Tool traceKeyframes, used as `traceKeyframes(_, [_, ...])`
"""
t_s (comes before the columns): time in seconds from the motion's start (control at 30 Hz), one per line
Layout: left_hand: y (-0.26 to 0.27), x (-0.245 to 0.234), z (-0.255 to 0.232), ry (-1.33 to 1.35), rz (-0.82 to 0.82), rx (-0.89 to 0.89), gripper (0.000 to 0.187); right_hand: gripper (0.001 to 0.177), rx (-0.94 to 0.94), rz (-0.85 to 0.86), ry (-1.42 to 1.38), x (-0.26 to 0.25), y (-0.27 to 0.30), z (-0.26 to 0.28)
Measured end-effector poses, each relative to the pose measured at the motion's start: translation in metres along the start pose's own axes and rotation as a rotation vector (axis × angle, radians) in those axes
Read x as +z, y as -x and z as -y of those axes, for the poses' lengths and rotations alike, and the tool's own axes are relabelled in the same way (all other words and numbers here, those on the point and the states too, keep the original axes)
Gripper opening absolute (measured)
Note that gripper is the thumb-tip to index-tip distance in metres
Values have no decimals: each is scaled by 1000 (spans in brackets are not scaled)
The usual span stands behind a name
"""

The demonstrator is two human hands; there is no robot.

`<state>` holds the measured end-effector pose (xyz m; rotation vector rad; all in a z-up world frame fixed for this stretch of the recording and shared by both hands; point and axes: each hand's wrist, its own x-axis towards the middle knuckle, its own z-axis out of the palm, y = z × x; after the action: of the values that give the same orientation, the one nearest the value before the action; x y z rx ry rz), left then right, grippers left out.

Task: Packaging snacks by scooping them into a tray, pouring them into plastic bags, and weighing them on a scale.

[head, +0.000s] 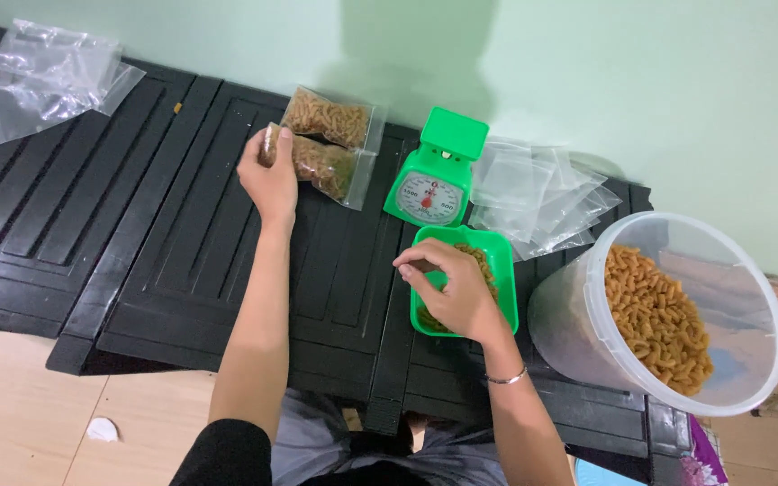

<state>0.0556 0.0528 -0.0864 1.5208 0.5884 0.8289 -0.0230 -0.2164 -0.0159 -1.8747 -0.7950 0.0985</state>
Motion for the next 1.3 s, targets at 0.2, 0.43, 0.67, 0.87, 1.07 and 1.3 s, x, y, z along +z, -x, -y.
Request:
traceKeyframes(0.2, [10, -18, -25, -350, 284, 79, 80, 9, -2, -50, 166, -12, -2, -6])
traceKeyframes(0.43, [7, -11, -11, -623, 402, 132, 101, 18, 8, -403, 287, -34, -4, -12])
traceKeyframes(0.67, [-4, -8, 22, -571, 388, 229, 104, 30, 110, -515, 440, -42, -1, -24])
traceKeyframes(0.87, [-1, -5, 16, -606, 343, 201, 101, 42, 327, -365, 479, -42, -1, -27])
traceKeyframes(1.07, [14, 0, 1, -582, 196, 378, 84, 34, 324, -363, 497, -45, -1, -37])
traceKeyframes(1.3, [14, -2, 8, -672, 251, 581, 44, 49, 318, -309, 562, -42, 1, -46])
